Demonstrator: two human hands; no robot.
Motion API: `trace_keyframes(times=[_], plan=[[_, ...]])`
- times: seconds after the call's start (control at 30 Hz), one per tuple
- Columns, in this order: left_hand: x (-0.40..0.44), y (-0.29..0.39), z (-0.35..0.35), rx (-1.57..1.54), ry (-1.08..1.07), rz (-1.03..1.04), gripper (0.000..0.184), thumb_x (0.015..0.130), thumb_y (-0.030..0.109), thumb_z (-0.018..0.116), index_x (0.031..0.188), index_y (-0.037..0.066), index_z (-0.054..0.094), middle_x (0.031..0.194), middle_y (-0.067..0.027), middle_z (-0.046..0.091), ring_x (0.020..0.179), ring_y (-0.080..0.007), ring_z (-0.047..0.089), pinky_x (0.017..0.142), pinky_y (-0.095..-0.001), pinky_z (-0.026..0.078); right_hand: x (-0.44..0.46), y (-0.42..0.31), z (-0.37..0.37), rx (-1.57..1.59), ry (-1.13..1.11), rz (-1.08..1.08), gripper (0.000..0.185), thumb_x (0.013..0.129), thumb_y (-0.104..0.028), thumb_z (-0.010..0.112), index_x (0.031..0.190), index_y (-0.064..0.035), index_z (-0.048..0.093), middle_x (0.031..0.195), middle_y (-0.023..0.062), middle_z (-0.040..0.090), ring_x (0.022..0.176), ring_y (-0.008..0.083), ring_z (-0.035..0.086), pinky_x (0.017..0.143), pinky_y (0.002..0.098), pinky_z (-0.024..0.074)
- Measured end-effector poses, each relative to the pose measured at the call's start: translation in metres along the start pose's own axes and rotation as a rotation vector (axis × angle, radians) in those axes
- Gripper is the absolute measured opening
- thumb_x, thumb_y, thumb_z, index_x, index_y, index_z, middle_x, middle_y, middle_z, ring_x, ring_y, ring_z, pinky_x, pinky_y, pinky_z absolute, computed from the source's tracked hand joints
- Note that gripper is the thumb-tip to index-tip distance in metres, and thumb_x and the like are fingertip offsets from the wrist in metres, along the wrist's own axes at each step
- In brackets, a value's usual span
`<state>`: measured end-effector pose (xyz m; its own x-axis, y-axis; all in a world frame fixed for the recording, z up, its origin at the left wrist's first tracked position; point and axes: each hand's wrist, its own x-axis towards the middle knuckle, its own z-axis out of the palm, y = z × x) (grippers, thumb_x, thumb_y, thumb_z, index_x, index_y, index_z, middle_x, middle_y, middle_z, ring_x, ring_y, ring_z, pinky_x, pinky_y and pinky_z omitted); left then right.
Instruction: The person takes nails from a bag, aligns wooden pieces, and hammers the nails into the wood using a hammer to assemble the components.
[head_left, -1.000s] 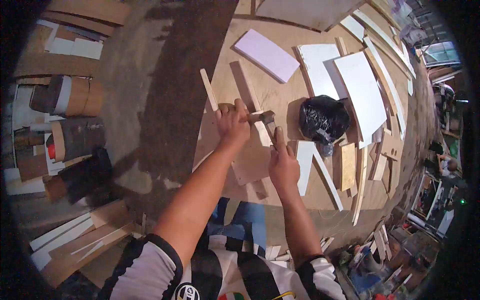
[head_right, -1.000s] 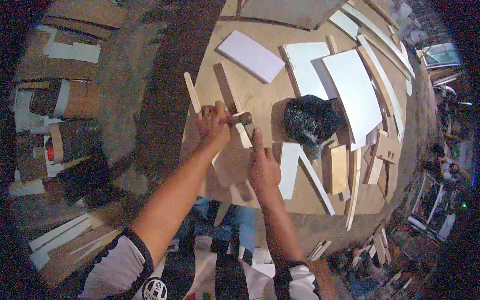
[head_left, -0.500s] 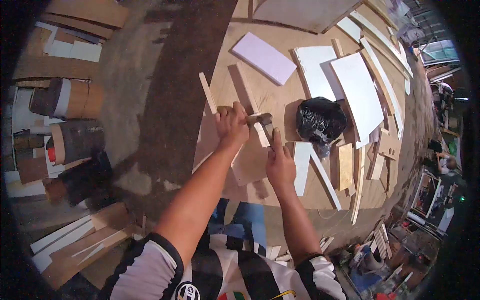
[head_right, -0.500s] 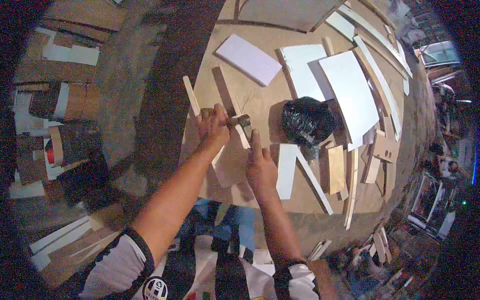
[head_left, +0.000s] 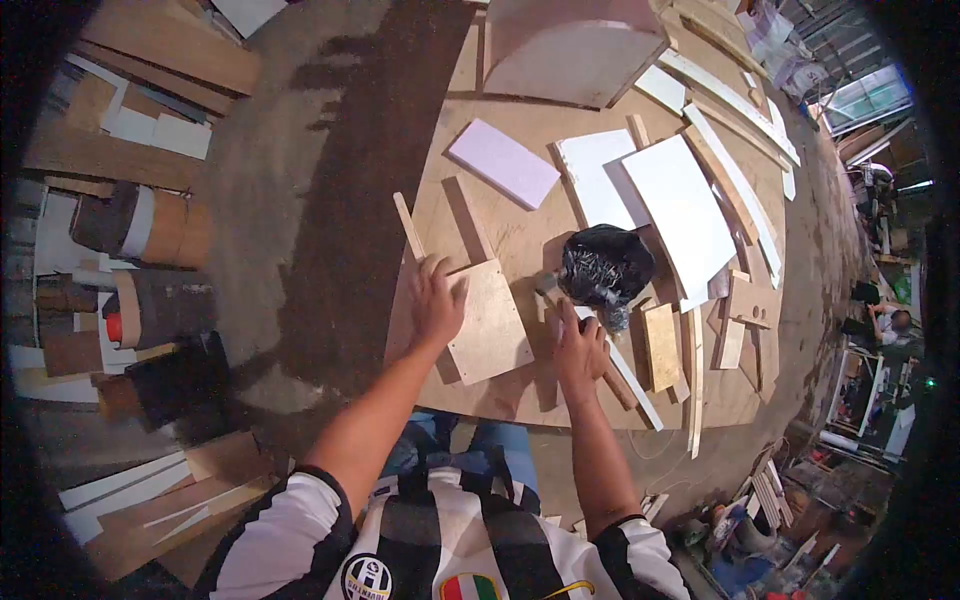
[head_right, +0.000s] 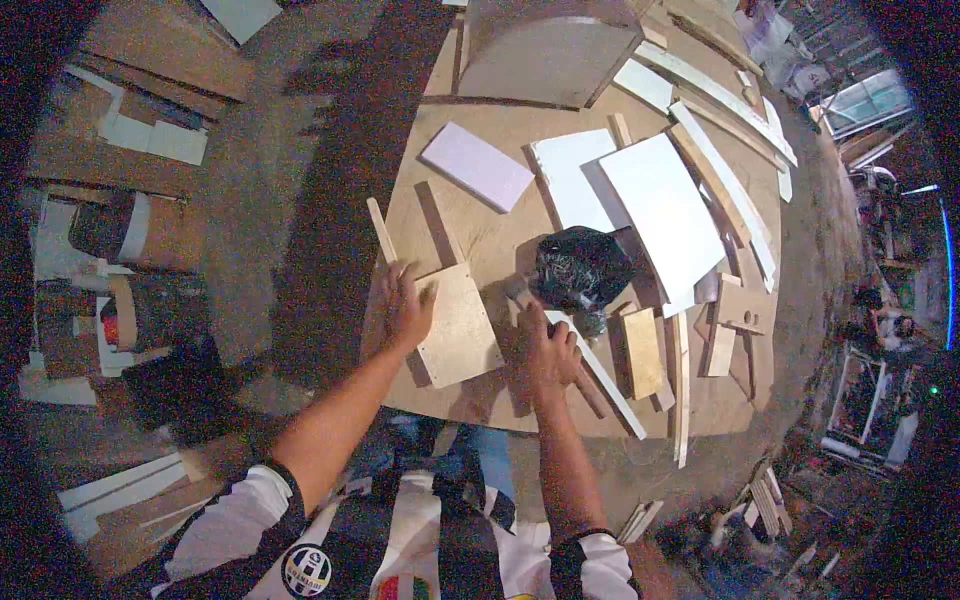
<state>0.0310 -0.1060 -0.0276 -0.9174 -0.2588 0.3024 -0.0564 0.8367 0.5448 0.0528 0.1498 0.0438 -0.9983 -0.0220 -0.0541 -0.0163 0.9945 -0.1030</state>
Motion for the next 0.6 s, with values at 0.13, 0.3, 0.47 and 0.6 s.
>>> trace_keyframes(times=[0.13,0.3,0.47,0.6], plan=[[-0.081,-0.008,-0.026,-0.100,-0.118,-0.376,0.070,0.096,0.044,0.068,0.144,0.001,0.041,0.127,-0.0240,0.061,0.119,-0.0415,0.057,0.101,-0.0522,0.045,-0.008,0.039,0.039,-0.062,0.178,-0.136,0.055,0.086,-0.015,0.065,0.140,-0.0275,0.062,0.112,0.0133,0.060,0.105,0.0357,0.058,0.090,0.0494,0.0488],[-0.128,-0.008,-0.037,-0.159,-0.495,-0.534,0.068,0.099,0.054,0.060,0.137,0.000,0.047,0.115,-0.0253,0.065,0.105,-0.0405,0.065,0.090,-0.0484,0.051,-0.028,0.016,0.033,0.146,0.105,-0.363,0.051,0.089,-0.018,0.067,0.139,-0.0134,0.060,0.112,0.0159,0.063,0.102,0.0379,0.061,0.088,0.0504,0.0509],[-0.131,-0.008,-0.020,-0.410,-0.459,-0.700,0.063,0.102,0.055,0.054,0.133,0.000,0.050,0.112,-0.0230,0.068,0.105,-0.0413,0.066,0.089,-0.0478,0.051,-0.040,-0.010,0.052,0.565,-0.298,-0.137,0.054,0.089,-0.022,0.070,0.139,-0.0075,0.057,0.118,0.0220,0.064,0.105,0.0420,0.065,0.087,0.0506,0.0540],[-0.137,-0.012,-0.006,-0.407,-0.469,-0.798,0.070,0.103,0.058,0.050,0.145,0.002,0.042,0.125,-0.0248,0.064,0.118,-0.0405,0.062,0.098,-0.0471,0.048,-0.034,0.000,0.050,0.657,-0.285,-0.220,0.055,0.088,-0.022,0.071,0.139,-0.0061,0.057,0.120,0.0219,0.064,0.110,0.0436,0.063,0.091,0.0515,0.0527]])
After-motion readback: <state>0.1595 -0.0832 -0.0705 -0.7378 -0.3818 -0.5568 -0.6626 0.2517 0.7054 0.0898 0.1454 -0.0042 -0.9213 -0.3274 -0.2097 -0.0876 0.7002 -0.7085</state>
